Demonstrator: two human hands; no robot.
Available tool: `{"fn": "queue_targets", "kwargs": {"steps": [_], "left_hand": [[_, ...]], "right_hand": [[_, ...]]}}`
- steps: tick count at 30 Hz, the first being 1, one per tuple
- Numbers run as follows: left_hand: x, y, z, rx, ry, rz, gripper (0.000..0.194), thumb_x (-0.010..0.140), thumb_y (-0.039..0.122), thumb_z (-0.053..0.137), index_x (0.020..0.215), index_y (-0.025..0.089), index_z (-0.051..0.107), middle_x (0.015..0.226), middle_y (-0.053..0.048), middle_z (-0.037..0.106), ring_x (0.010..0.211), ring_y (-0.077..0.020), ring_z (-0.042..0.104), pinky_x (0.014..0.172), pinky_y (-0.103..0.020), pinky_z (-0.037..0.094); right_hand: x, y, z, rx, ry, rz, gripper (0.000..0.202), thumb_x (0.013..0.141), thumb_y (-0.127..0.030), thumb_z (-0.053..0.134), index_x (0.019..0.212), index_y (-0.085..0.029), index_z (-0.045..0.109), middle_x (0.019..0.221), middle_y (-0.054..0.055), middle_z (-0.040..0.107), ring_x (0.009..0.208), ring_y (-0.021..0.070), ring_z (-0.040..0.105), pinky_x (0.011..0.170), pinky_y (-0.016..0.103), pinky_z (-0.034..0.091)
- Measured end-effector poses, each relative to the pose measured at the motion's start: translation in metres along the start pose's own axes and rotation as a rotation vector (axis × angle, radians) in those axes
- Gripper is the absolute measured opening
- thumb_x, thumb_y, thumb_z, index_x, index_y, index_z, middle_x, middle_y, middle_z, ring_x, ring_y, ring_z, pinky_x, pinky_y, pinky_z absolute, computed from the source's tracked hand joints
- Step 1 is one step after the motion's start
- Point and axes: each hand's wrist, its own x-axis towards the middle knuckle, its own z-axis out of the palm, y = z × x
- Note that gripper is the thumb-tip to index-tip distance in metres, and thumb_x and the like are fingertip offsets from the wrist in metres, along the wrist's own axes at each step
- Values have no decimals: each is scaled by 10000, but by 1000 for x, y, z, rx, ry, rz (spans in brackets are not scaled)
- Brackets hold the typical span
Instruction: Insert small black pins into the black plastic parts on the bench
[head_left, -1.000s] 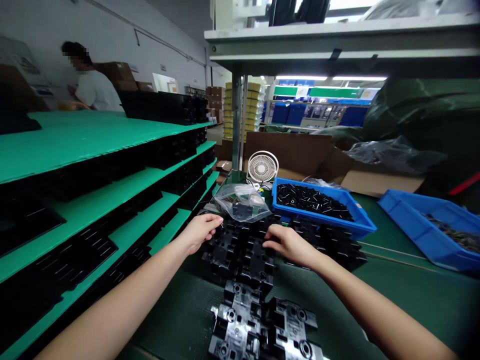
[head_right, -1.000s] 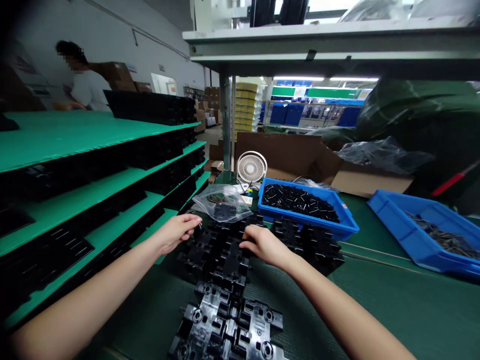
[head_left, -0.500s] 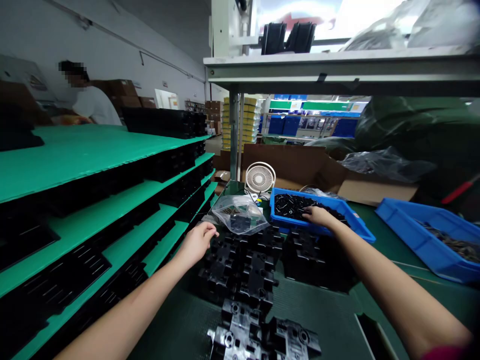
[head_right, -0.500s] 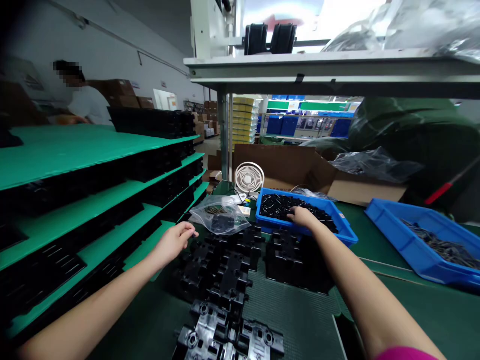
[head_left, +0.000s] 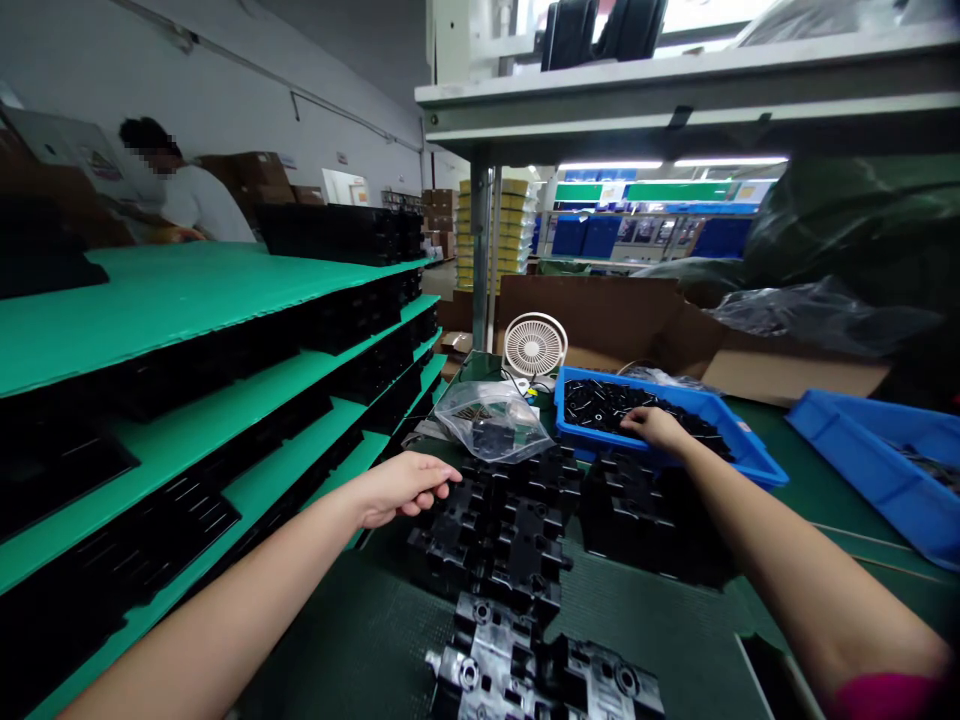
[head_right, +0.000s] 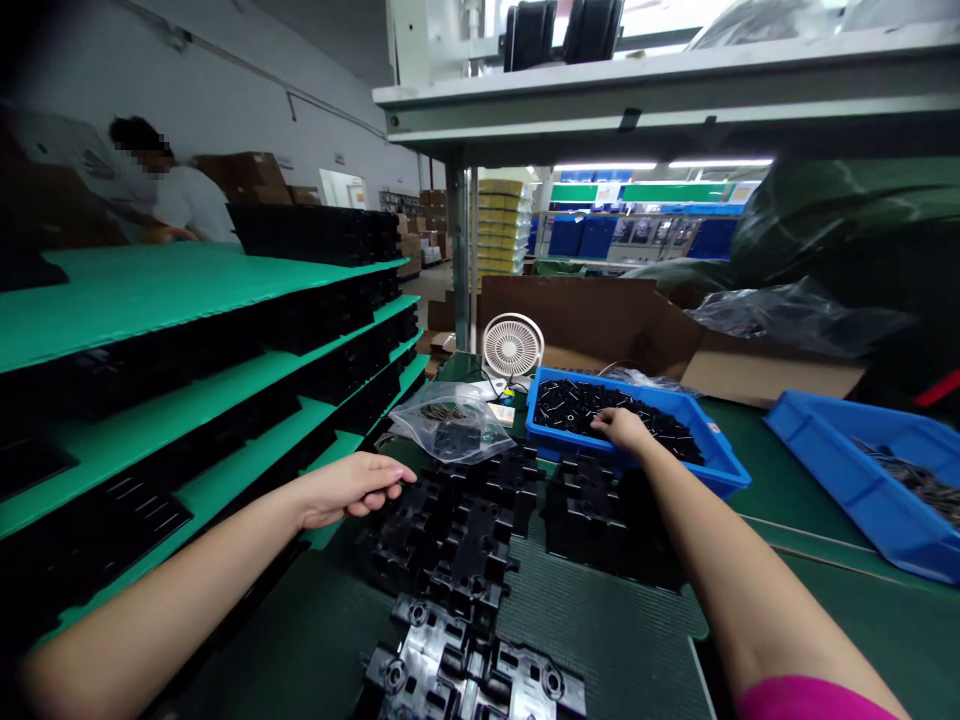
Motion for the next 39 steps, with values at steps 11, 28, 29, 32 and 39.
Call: {"fn": "queue_targets", "kwargs": {"steps": [11,28,29,32,39], "left_hand": [[20,4,5,130,20,-31,319,689,444,628,847,172,680,595,44,506,425,-51,343,397,-190,158],[-9,-6,8,-477,225,93,104,787,44,559,835,136,573,801,-30,564,670,-60,568,663,-175,499],[-12,-9,6,-514,243,87,171,774,-10,536,866,127,580,840,-47,573,712,-66,586,714,-182,509],[-18,-16,1,-566,275,70,237,763,-60,505,912,98,597,955,-102,596,829,-97,618,790,-196,517],[-26,-26,2,-447,219,80,216,853,297,567,949,117,636,933,-96,621,581,-37,509,452,-123,396]], "right_hand": [[-35,-61,-39,332,-41,-169,332,873,-301,458,1153,-174,581,1031,87,688,914,204,630,799,315,495],[-203,-168,22,526,-329,-595,270,761,-451,670,809,-199,586,763,-7,606,714,153,556,649,256,433],[-202,-168,25,486,-287,-624,280,759,-456,673,795,-194,580,760,-6,602,712,150,553,648,252,425],[-202,-168,27,401,-192,-719,306,760,-460,674,754,-179,551,750,-3,582,702,140,540,635,238,405],[-211,-169,22,272,-112,-842,278,819,-438,615,782,-174,537,788,23,563,747,150,528,664,244,410]]}}
